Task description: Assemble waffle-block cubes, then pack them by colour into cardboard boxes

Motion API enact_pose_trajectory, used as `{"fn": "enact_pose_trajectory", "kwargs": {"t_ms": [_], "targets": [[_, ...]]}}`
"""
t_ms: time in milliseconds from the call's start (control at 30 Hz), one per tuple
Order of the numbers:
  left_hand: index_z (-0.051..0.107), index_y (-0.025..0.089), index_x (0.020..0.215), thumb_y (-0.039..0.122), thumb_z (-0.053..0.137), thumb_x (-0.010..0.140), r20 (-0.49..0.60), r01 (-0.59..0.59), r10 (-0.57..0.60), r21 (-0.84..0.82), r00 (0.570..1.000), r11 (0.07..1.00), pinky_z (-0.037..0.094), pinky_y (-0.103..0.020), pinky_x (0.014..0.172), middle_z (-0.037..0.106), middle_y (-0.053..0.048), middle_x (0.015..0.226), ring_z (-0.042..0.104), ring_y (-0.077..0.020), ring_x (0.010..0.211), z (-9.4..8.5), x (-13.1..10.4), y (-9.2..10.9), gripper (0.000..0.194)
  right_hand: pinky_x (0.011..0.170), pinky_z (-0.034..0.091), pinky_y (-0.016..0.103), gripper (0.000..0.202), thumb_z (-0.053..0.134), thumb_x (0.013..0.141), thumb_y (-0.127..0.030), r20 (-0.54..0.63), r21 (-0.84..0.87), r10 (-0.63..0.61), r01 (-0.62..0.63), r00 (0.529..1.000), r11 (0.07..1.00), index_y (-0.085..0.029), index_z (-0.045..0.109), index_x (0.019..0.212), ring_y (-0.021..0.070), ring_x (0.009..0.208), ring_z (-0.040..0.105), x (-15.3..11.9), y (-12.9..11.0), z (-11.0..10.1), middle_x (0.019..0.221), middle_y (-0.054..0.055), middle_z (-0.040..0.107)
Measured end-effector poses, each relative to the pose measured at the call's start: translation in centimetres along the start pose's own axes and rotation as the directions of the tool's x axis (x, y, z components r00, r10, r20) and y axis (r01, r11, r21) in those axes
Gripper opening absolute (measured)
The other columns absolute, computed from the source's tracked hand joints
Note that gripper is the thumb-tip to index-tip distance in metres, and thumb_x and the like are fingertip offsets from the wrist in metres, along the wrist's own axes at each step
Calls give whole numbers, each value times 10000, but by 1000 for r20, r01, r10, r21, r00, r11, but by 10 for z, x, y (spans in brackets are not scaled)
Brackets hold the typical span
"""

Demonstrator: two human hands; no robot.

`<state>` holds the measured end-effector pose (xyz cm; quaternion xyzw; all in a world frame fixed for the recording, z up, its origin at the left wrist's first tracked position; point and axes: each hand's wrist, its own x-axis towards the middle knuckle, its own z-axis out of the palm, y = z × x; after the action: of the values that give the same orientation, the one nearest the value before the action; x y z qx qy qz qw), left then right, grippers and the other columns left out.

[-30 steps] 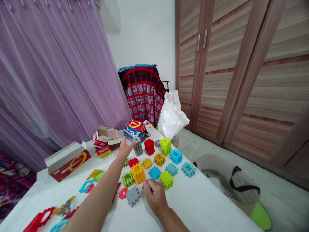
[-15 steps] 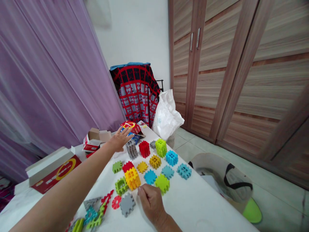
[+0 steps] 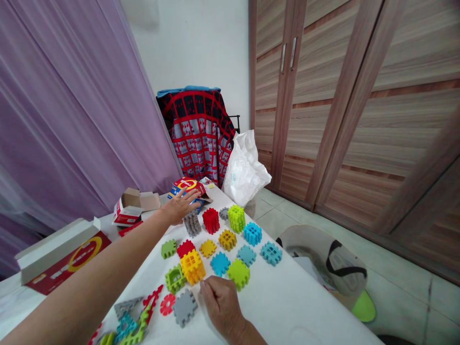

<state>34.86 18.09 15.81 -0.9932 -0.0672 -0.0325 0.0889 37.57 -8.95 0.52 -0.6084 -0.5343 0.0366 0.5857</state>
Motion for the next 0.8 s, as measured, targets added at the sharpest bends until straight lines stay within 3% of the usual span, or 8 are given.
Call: {"fn": "enact_pose_trajectory", "kwargs": {"t_ms": [133, 533, 800], "targets": [[662, 304, 1154, 98, 790, 524, -17, 4, -5, -58, 1000, 998, 52, -553, 1209, 375, -77, 1567, 306, -338, 1455, 0, 1, 1, 675, 521, 286, 250, 431, 390, 964, -294, -1, -6, -15, 15, 1000, 1000, -194, 480, 555, 88, 484, 472, 1, -2, -2, 505, -26, 484], [673, 285, 1121, 91, 774, 526, 0, -25, 25, 24, 1000, 999, 33, -564, 1204, 420, -92, 1543, 307, -347, 1453, 5, -2, -1, 634, 527, 293, 236, 455, 387, 979, -322, 9, 10, 3, -3, 1000, 1000, -193, 489, 556, 90, 492, 471, -1, 2, 1, 511, -28, 471], [702, 290, 1005, 146, 736, 576, 48, 17, -14, -61, 999, 998, 59, -563, 1205, 470, -68, 1510, 327, -335, 1444, 0, 5, 7, 453, 527, 297, 230, 432, 386, 970, -309, 23, 7, 9, -9, 1000, 1000, -191, 488, 566, 86, 492, 490, 1, 1, -2, 516, -27, 481]]}}
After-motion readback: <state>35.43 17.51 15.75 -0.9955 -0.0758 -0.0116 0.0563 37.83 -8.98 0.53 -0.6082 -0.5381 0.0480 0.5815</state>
